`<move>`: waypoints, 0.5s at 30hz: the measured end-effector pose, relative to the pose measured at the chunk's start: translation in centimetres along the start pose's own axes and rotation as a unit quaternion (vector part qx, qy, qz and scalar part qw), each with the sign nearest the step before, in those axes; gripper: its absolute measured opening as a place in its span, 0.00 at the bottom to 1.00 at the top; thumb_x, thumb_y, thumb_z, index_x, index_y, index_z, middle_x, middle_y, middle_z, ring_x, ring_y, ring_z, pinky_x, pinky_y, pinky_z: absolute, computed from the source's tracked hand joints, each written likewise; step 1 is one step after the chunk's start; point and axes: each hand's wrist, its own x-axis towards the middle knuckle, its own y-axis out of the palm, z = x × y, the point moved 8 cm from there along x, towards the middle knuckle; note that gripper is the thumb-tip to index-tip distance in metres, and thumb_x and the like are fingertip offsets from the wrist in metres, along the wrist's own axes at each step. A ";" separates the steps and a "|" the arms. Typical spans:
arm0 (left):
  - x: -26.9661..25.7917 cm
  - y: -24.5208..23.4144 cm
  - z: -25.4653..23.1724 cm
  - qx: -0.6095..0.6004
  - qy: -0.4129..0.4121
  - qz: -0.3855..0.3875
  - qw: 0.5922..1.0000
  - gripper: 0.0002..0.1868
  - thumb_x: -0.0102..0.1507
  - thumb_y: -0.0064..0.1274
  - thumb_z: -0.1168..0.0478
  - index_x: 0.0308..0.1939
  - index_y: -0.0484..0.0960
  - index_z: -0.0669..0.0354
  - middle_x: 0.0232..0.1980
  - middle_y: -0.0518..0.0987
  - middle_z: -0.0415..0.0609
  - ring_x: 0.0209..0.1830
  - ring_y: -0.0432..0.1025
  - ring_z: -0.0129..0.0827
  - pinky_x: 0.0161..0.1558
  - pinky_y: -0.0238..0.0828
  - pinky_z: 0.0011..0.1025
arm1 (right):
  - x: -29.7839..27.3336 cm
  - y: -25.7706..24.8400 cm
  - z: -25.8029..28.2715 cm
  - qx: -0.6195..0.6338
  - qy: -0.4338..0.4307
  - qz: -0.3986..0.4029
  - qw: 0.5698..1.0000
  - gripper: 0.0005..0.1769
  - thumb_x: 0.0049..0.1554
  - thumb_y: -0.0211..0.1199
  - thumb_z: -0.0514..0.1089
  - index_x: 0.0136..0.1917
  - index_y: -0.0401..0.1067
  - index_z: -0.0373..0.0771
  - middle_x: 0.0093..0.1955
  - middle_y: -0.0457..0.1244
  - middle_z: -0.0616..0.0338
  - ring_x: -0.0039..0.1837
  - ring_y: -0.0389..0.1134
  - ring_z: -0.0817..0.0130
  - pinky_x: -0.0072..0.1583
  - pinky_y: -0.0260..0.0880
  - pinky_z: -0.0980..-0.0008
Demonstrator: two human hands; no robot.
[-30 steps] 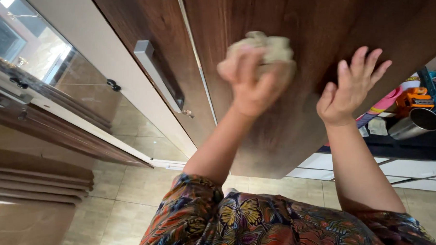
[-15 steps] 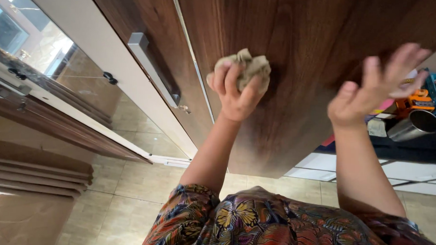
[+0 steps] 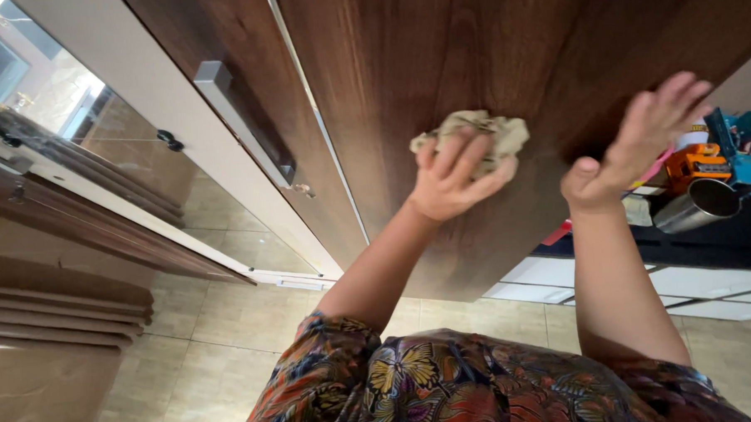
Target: Wiping the surface and handles of a wooden wardrobe with a cloth.
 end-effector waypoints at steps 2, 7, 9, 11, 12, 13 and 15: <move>-0.1 -0.6 0.2 -0.003 0.007 0.001 1.000 0.17 0.65 0.62 0.57 0.55 0.79 0.29 0.64 0.73 0.45 0.63 0.68 0.42 0.61 0.54 0.46 | -0.3 0.5 0.4 -0.008 -0.010 0.030 0.999 0.40 0.68 0.31 0.67 0.86 0.43 0.46 0.88 0.37 0.51 0.89 0.32 0.45 0.82 0.24 0.42; 4.7 -1.2 1.2 -0.014 -0.088 -0.040 0.995 0.17 0.64 0.63 0.55 0.55 0.79 0.38 0.65 0.71 0.48 0.66 0.64 0.50 0.64 0.56 0.51 | -0.6 -0.3 0.0 0.048 0.022 -0.001 0.999 0.41 0.69 0.33 0.66 0.86 0.43 0.41 0.88 0.39 0.45 0.90 0.37 0.45 0.85 0.33 0.45; 6.5 0.7 0.0 -0.046 -0.069 -0.031 0.996 0.15 0.65 0.61 0.55 0.55 0.79 0.39 0.67 0.71 0.50 0.69 0.63 0.51 0.65 0.55 0.53 | -0.3 -0.6 -0.1 0.070 0.016 -0.017 0.997 0.44 0.66 0.34 0.68 0.85 0.42 0.42 0.88 0.38 0.47 0.91 0.37 0.47 0.86 0.33 0.48; 7.4 2.6 -1.5 -0.077 -0.050 -0.019 0.996 0.13 0.66 0.59 0.55 0.55 0.79 0.40 0.68 0.70 0.52 0.72 0.61 0.52 0.66 0.53 0.56 | -0.3 -0.8 -0.1 0.094 0.011 -0.032 0.995 0.46 0.64 0.35 0.70 0.85 0.41 0.43 0.88 0.38 0.48 0.91 0.37 0.50 0.86 0.34 0.50; 7.5 3.8 -2.7 -0.076 -0.021 -0.002 0.997 0.15 0.66 0.55 0.57 0.58 0.79 0.40 0.70 0.70 0.52 0.73 0.60 0.49 0.64 0.53 0.54 | -0.4 -1.0 -0.3 0.137 0.015 -0.045 0.989 0.50 0.62 0.38 0.73 0.86 0.39 0.44 0.89 0.36 0.51 0.90 0.35 0.53 0.85 0.32 0.52; 7.6 4.9 -3.7 -0.073 0.010 0.015 0.997 0.18 0.67 0.51 0.59 0.61 0.79 0.40 0.71 0.70 0.52 0.74 0.60 0.47 0.63 0.53 0.51 | -0.3 -1.0 -0.4 0.180 0.019 -0.060 0.982 0.54 0.60 0.40 0.76 0.87 0.36 0.45 0.89 0.34 0.53 0.89 0.33 0.57 0.84 0.31 0.55; 6.2 5.1 -4.9 -0.084 0.041 0.017 0.995 0.16 0.68 0.49 0.59 0.60 0.78 0.42 0.71 0.71 0.51 0.74 0.60 0.45 0.64 0.54 0.51 | -0.6 -1.0 -0.8 0.195 0.016 -0.057 0.979 0.57 0.56 0.41 0.79 0.87 0.34 0.46 0.90 0.33 0.54 0.89 0.33 0.58 0.84 0.31 0.56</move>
